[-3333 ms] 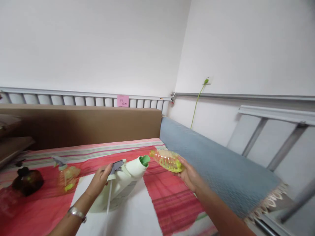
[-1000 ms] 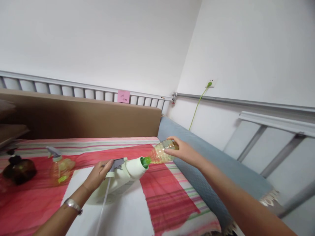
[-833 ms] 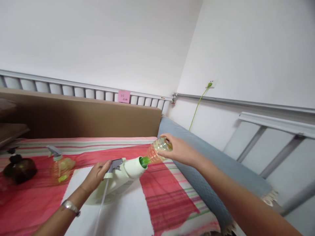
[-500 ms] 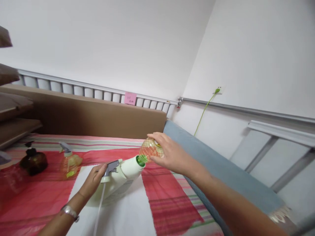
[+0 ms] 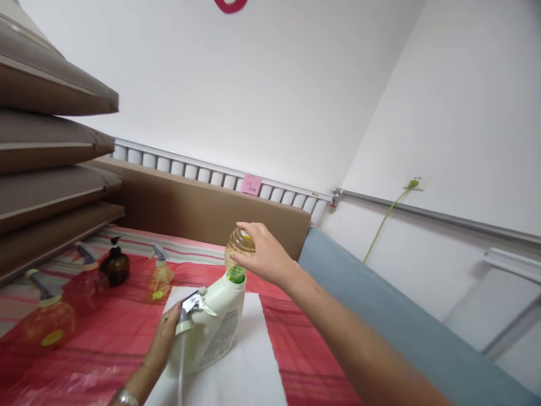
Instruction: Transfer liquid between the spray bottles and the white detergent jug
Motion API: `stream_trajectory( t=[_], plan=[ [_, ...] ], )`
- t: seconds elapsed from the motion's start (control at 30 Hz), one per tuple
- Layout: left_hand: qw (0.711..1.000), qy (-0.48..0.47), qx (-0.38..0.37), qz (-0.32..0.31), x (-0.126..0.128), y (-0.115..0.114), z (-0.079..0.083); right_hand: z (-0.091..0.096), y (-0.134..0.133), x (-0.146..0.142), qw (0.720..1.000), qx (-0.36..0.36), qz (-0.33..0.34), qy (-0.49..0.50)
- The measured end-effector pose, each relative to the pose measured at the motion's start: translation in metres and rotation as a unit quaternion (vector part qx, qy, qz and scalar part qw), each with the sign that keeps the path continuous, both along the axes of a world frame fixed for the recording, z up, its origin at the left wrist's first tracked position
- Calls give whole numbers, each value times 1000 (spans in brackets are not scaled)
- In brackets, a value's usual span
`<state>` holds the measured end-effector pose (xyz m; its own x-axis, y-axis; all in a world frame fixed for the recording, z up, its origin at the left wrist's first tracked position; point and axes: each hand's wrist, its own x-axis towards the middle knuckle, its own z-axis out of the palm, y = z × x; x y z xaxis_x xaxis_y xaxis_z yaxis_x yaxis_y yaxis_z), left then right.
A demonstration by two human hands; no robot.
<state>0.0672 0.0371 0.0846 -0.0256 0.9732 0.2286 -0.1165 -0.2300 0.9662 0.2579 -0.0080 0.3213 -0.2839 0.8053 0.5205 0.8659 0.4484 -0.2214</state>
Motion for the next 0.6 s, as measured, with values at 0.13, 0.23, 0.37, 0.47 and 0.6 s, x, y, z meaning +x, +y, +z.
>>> stream_trajectory(
  t=[0.13, 0.23, 0.37, 0.47, 0.6],
  plan=[
    [999, -32, -9, -29, -3, 2, -7, 8, -4, -18, 997, -3, 1, -75],
    [998, -44, -14, -31, -3, 2, -9, 12, -6, -23, 992, -11, -5, -123],
    [998, -53, -7, -31, -3, -1, -5, 13, -4, -26, 989, -19, -16, -143],
    [998, -65, -10, -21, -4, -4, -1, 14, -3, -27, 988, -17, -26, -151],
    [996, -73, -48, 27, -6, -2, -4, 17, -4, -28, 988, -16, -28, -148]
  ],
)
